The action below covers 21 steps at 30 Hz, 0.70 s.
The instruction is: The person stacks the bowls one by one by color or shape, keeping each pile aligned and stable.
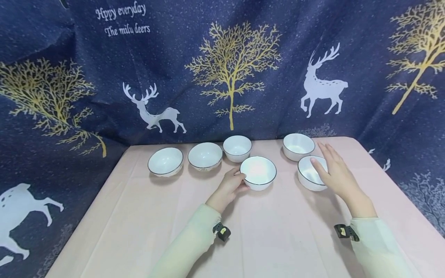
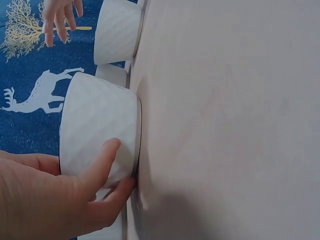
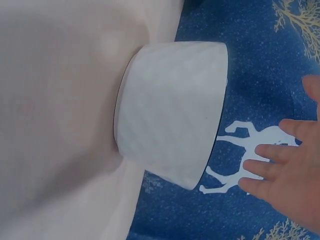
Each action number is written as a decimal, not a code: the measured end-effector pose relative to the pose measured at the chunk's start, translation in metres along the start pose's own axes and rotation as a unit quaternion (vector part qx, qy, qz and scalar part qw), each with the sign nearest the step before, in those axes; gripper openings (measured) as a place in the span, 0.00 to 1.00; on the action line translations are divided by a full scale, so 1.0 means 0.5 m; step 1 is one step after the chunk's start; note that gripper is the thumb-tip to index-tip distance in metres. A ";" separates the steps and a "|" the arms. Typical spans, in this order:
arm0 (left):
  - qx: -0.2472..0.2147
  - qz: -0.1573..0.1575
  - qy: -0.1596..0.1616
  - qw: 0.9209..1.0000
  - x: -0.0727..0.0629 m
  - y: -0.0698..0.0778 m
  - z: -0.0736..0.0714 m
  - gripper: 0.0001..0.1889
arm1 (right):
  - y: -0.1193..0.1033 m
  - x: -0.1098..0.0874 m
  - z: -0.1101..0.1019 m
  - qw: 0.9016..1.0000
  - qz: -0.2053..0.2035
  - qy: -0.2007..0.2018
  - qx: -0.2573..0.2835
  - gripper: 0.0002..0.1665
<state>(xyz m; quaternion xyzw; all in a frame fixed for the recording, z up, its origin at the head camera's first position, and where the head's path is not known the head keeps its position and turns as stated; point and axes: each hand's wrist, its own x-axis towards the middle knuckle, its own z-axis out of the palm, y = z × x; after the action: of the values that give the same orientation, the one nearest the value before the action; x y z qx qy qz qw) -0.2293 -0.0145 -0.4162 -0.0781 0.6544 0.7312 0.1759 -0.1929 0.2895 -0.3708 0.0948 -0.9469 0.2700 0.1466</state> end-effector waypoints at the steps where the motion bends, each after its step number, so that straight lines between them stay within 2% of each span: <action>1: -0.003 -0.002 0.002 1.000 0.000 0.000 0.001 0.29 | -0.001 0.000 0.001 1.000 -0.003 0.002 0.004 0.38; 9: -0.006 0.006 0.002 1.000 -0.004 0.001 0.004 0.29 | -0.015 0.007 0.008 0.999 -0.018 0.010 0.036 0.37; 15: -0.007 0.010 0.010 1.000 -0.004 0.002 0.003 0.29 | -0.026 0.015 0.019 0.996 -0.048 0.019 0.079 0.34; 21: -0.012 0.016 0.021 1.000 -0.005 0.002 0.004 0.29 | -0.038 0.017 0.030 0.993 -0.041 0.007 0.106 0.33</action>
<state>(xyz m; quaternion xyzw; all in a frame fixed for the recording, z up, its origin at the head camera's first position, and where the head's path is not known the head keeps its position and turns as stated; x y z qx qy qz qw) -0.2270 -0.0129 -0.4144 -0.0852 0.6499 0.7403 0.1496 -0.1995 0.2647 -0.3709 0.1470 -0.9071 0.3635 0.1534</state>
